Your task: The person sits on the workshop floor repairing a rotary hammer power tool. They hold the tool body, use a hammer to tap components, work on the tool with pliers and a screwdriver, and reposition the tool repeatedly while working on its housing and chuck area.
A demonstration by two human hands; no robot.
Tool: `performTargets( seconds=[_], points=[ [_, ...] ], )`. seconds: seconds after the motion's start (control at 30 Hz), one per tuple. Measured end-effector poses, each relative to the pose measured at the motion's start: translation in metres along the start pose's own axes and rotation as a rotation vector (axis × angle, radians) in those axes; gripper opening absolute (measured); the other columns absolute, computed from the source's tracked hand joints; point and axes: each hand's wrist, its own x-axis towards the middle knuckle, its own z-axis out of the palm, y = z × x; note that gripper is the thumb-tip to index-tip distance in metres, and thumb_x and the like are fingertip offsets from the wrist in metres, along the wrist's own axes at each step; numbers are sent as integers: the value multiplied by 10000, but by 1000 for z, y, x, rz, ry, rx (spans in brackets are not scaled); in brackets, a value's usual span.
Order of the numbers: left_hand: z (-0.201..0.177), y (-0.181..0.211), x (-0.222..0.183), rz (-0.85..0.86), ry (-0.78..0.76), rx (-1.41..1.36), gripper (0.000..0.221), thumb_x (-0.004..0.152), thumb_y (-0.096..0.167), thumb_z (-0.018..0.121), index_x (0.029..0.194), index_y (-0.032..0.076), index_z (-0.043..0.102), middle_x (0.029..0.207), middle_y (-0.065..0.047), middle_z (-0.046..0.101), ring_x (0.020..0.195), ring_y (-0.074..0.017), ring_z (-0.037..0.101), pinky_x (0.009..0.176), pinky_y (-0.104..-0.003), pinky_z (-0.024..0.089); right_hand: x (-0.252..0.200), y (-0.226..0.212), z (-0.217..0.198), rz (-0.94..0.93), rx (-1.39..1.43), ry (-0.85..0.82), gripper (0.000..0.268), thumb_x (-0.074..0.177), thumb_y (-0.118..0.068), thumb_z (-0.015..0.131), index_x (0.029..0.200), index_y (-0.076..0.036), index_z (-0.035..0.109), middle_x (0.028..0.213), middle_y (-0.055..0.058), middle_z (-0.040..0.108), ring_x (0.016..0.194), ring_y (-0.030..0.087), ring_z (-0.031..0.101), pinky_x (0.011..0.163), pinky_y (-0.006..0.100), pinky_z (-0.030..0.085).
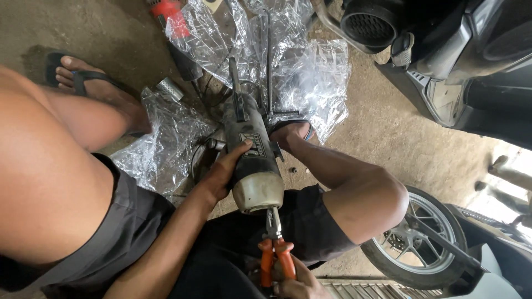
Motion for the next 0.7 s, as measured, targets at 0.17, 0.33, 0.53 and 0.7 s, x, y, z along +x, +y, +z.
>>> performTargets(
  seconds=[0.17, 0.33, 0.53, 0.7],
  points=[
    [6, 7, -7, -35, 53, 77, 709, 776, 454, 640, 1328, 10, 618, 1195, -179, 703, 1043, -280, 658, 916, -421, 497, -10, -34, 22, -280, 275, -449, 876, 721, -10, 483, 1543, 89, 197, 1601, 198, 294, 1394, 328, 446, 1125, 388, 394],
    [8, 10, -12, -103, 65, 100, 769, 751, 487, 642, 1359, 17, 624, 1288, -183, 696, 1134, -290, 662, 991, -426, 495, -10, -27, 20, -179, 271, -295, 874, 686, 7, 495, 1533, 77, 289, 1434, 187, 503, 1144, 241, 493, 885, 297, 375],
    [10, 11, -12, -90, 98, 109, 760, 751, 463, 656, 1359, 8, 619, 1276, -195, 704, 1122, -303, 674, 982, -433, 507, -2, -15, 16, -273, 331, -361, 851, 716, -17, 535, 1523, 103, 296, 1564, 214, 392, 1279, 301, 495, 1022, 373, 396],
    [-1, -15, -13, -86, -32, -131, 671, 847, 456, 567, 1331, -6, 609, 1259, -193, 674, 1080, -286, 623, 944, -412, 470, 45, 72, -25, -253, 465, -264, 977, 608, 77, 502, 1546, 87, 228, 1585, 260, 395, 1163, 316, 598, 804, 260, 452]
  ],
)
